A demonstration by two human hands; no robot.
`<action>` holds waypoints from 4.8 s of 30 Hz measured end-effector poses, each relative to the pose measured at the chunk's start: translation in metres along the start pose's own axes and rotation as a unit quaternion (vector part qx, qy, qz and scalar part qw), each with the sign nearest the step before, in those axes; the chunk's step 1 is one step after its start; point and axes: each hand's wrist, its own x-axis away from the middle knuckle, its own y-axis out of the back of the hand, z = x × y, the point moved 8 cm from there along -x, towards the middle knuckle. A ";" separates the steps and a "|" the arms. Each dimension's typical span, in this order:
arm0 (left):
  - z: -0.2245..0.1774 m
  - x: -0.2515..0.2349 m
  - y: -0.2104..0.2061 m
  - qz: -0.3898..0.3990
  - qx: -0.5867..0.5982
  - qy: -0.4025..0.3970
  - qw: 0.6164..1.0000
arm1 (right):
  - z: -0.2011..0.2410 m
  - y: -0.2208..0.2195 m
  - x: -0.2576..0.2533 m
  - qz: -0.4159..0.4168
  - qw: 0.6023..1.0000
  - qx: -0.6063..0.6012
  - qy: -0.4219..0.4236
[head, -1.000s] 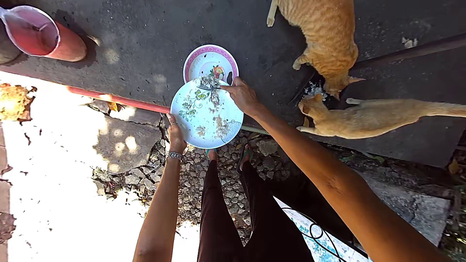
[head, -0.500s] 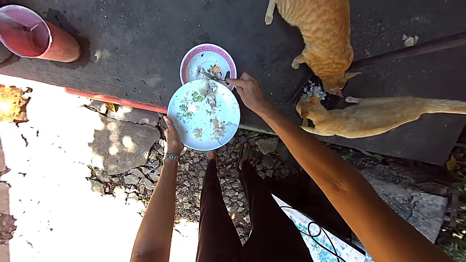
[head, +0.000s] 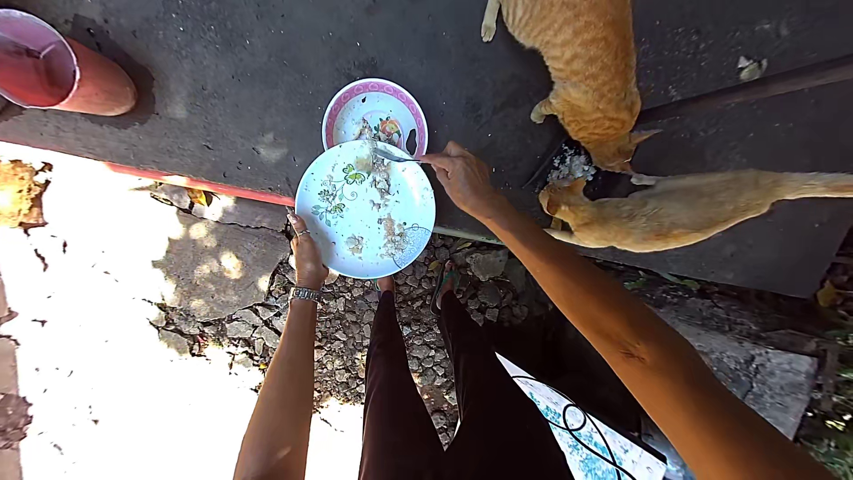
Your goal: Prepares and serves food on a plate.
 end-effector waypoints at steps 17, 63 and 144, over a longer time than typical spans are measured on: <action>0.006 0.004 -0.004 0.009 0.004 -0.006 1.000 | 0.016 0.003 -0.026 0.002 0.999 0.020 0.036; -0.024 0.032 0.003 -0.011 0.076 -0.046 0.996 | 0.031 0.031 0.015 -0.096 0.991 0.021 0.088; 0.011 0.227 0.051 -0.089 0.155 -0.073 0.981 | 0.129 0.036 0.280 0.159 0.980 -0.117 0.026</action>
